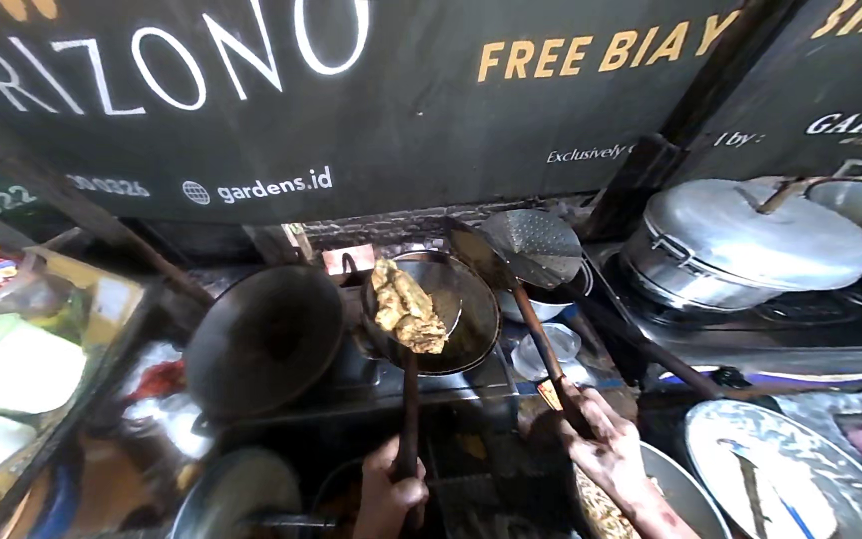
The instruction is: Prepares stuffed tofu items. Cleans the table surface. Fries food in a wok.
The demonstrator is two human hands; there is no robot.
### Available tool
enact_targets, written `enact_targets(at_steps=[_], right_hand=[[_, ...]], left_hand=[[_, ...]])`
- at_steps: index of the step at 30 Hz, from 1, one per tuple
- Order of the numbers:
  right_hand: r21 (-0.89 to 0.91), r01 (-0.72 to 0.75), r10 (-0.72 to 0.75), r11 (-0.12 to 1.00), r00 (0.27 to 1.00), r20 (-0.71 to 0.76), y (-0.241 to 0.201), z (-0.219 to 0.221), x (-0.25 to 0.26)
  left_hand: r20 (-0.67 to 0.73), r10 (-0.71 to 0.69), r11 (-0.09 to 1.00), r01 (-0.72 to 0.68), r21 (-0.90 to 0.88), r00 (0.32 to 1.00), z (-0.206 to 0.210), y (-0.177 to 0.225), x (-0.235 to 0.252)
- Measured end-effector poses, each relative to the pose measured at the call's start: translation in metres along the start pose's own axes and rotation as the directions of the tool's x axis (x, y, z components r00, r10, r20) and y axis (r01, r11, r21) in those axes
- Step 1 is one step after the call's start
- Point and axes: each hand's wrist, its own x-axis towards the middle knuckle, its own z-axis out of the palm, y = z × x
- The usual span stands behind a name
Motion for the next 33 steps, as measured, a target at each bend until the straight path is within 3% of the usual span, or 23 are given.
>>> enact_targets(at_steps=[3, 7, 14, 18, 26, 33], right_hand=[[-0.061, 0.019, -0.017, 0.998, 1.000, 0.024, 0.004, 0.002, 0.000], [-0.012, -0.064, 0.065, 0.998, 0.987, 0.144, 0.005, 0.000, -0.001], [0.021, -0.103, 0.097, 0.994, 0.979, 0.181, 0.004, 0.001, 0.006], [0.022, -0.086, 0.081, 0.996, 0.979, 0.188, 0.004, 0.001, 0.008], [0.028, -0.177, 0.169, 0.984, 0.968, 0.184, 0.001, -0.002, 0.006], [0.018, -0.166, 0.160, 0.986, 0.971, 0.176, 0.006, -0.005, 0.007]], left_hand=[[0.015, 0.035, 0.999, -0.036, 0.016, 0.999, -0.001, 0.006, -0.003], [0.010, 0.038, 0.997, -0.039, 0.070, 0.999, -0.003, 0.017, -0.009], [0.020, 0.021, 0.999, -0.022, 0.040, 1.000, -0.003, 0.024, -0.013], [0.068, 0.000, 0.997, 0.005, -0.082, 0.998, -0.001, 0.018, -0.013], [0.099, 0.040, 0.998, -0.035, -0.054, 0.994, -0.004, 0.010, -0.007], [0.087, 0.047, 0.998, -0.043, -0.043, 0.995, -0.002, 0.013, -0.005]])
